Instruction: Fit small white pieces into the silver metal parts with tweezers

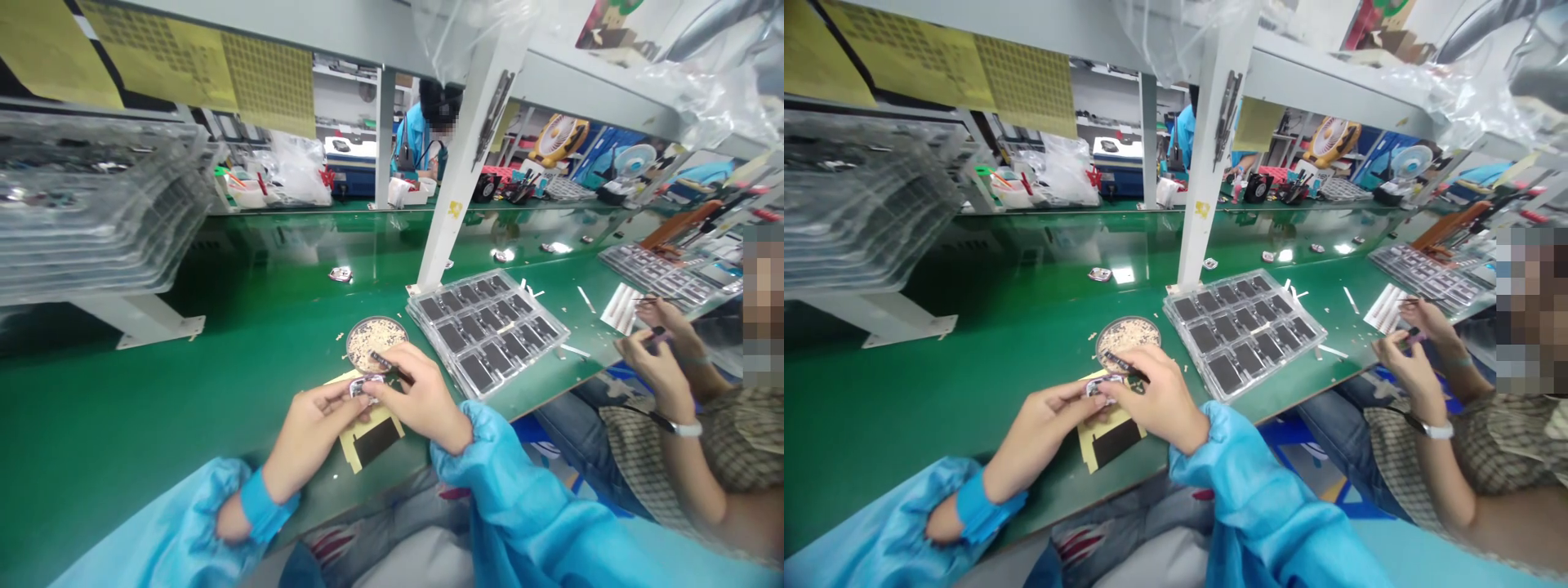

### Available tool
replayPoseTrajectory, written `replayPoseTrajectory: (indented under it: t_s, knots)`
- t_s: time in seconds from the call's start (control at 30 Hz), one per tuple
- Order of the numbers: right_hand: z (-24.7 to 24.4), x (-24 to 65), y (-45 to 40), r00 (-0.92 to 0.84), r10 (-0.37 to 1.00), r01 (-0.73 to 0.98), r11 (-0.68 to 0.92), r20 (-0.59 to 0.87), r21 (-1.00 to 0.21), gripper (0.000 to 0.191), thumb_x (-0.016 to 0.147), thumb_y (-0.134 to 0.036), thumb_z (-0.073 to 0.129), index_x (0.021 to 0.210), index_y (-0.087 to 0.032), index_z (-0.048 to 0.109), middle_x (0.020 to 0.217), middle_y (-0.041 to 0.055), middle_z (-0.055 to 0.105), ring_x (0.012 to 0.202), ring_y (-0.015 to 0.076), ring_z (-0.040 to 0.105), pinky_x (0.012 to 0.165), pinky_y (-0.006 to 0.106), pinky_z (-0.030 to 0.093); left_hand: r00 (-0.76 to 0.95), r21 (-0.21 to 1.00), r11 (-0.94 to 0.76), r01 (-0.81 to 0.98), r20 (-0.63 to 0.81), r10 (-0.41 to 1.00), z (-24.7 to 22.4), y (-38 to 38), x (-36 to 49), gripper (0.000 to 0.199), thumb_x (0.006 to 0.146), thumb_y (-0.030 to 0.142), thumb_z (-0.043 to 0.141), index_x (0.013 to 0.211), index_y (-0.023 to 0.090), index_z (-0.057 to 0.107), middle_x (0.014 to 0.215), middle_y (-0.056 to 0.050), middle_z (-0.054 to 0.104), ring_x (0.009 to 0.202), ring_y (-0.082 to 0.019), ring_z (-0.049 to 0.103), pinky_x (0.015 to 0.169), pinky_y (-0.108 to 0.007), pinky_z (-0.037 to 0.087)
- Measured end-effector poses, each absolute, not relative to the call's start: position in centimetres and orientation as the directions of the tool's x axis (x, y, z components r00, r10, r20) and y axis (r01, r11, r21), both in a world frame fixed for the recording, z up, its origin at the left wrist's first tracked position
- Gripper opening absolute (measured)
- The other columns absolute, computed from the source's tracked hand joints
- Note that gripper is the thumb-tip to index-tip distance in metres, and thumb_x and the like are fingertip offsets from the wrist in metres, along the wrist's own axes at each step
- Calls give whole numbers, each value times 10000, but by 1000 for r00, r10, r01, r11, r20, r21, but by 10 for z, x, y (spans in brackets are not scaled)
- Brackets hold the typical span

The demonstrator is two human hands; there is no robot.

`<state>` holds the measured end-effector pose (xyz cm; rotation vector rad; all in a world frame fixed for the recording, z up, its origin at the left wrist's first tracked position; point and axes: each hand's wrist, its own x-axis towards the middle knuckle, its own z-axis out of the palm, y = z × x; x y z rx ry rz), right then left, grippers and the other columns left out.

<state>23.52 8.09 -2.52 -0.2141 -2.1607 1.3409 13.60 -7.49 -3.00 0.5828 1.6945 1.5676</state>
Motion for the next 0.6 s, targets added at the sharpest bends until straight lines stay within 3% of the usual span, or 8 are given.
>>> replayPoseTrajectory:
  t_s: [0.07, 0.23, 0.4, 0.5, 0.6]
  knots:
    - [-23, 236, 82, -821, 370, -237, 473, 436, -849, 111, 867, -299, 718, 912, -198, 700, 957, 68, 674, 936, 196, 637, 872, 327, 514, -625, 978, 143, -153, -208, 753, -27, -74, 137, 376, 770, 410, 787, 1034, 142, 784, 760, -54, 775, 705, -210, 716, 677, -274, 580]
    - [-31, 239, 83, -816, 475, -194, 309, 328, -931, 122, 873, -307, 709, 854, -194, 670, 913, 60, 692, 899, 196, 662, 859, 332, 533, -638, 983, 114, -145, -182, 748, -23, -73, 140, 399, 748, 440, 794, 1015, 144, 790, 814, -77, 791, 760, -252, 736, 727, -330, 608]
    - [-25, 244, 89, -800, 455, -195, 417, 390, -888, 126, 891, -295, 683, 820, -194, 655, 878, 55, 661, 858, 190, 643, 803, 320, 531, -676, 987, 108, -120, -161, 719, -29, -75, 138, 446, 765, 452, 784, 1099, 157, 763, 963, -91, 788, 857, -271, 736, 789, -358, 606]
    - [-15, 244, 91, -794, 406, -228, 490, 451, -842, 106, 919, -286, 652, 864, -200, 680, 909, 64, 669, 894, 197, 643, 831, 336, 531, -725, 982, 135, 135, 5, 689, -34, -77, 137, 331, 815, 421, 742, 1055, 197, 781, 970, -67, 758, 834, -227, 698, 725, -297, 568]
    - [-11, 242, 92, -808, 308, -284, 545, 503, -789, 99, 911, -294, 676, 921, -204, 715, 927, 66, 663, 892, 196, 641, 818, 333, 531, -697, 892, 180, 416, 185, 693, -34, -79, 137, 240, 865, 372, 683, 1016, 222, 795, 771, -23, 671, 691, -167, 597, 621, -253, 481]
